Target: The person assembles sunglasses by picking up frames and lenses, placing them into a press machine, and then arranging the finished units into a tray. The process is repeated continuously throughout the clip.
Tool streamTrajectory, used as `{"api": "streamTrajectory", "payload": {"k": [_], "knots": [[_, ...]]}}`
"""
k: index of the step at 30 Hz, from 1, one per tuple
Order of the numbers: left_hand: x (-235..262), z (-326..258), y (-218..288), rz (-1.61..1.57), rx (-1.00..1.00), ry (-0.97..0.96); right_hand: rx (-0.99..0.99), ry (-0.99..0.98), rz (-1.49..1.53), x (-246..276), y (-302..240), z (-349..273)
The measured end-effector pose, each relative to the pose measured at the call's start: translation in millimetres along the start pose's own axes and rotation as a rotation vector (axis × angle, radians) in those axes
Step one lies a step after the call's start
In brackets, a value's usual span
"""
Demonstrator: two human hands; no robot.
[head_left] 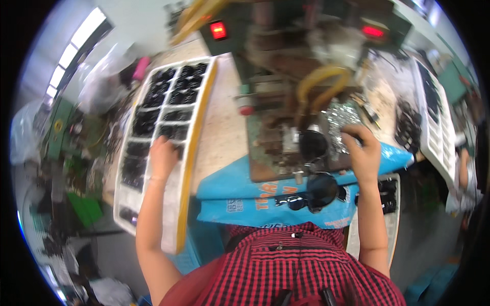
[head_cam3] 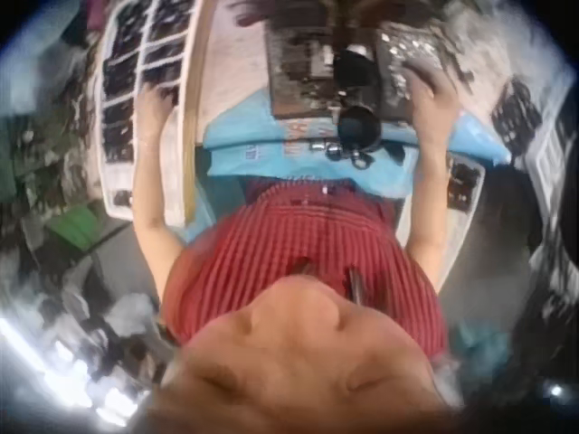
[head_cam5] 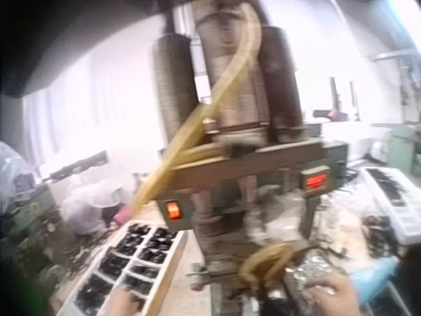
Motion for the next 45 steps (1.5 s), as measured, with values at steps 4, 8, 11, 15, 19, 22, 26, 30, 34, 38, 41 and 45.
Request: {"api": "streamTrajectory", "payload": {"k": [4, 8, 11, 15, 19, 22, 26, 30, 34, 38, 41, 45], "knots": [[1.7, 2.9, -18.9, -0.030, 0.023, -0.080, -0.003, -0.151, 0.240, -24.0, -49.6, 20.3], [5.9, 6.1, -21.3, -0.162, 0.112, -0.240, -0.038, -0.105, 0.436, -42.1, -38.6, 25.0], [-1.1, 3.5, -23.6, -0.131, 0.145, -0.368, -0.050, -0.026, 0.419, -40.4, -41.7, 16.0], [0.5, 14.4, -16.3, 0.037, 0.078, -0.447, 0.054, 0.091, 0.389, -33.4, -53.5, 11.1], [-3.6, 18.0, -17.4, 0.106, -0.033, -0.440, 0.049, 0.210, 0.391, -12.7, -46.2, 3.4], [-1.7, 22.1, -8.2, -0.027, 0.020, -0.388, 0.055, 0.106, 0.423, -34.8, -47.8, 1.0], [-9.2, 18.5, -3.3, -0.170, 0.075, -0.202, -0.011, 0.039, 0.534, -54.8, -54.6, 4.7], [-1.0, 5.3, -16.7, -0.241, 0.032, -0.129, -0.050, 0.003, 0.608, -63.7, -48.3, 4.2], [4.8, 17.5, -3.3, -0.207, -0.104, -0.067, -0.145, 0.010, 0.618, -57.0, -34.5, 3.5], [43.0, 27.0, 20.0, -0.389, -0.053, 0.068, -0.121, 0.030, 0.655, -55.7, -41.6, -0.1], [108.7, 16.7, 98.2, -0.930, 0.136, 0.257, -0.026, 0.011, 0.609, -63.7, -56.6, -2.6], [170.6, 21.4, 246.5, -1.434, -0.386, 0.119, -0.111, 0.022, 0.684, -59.5, -53.3, -1.9]]}}
Point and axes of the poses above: each hand's wrist, its own z-axis towards the middle knuckle, its own x-axis out of the back of the hand, y = z × x, the point moved 7 cm from there along z, towards the middle knuckle, and after that the axes turned 10 degrees about -z, right-handed, at the moved point
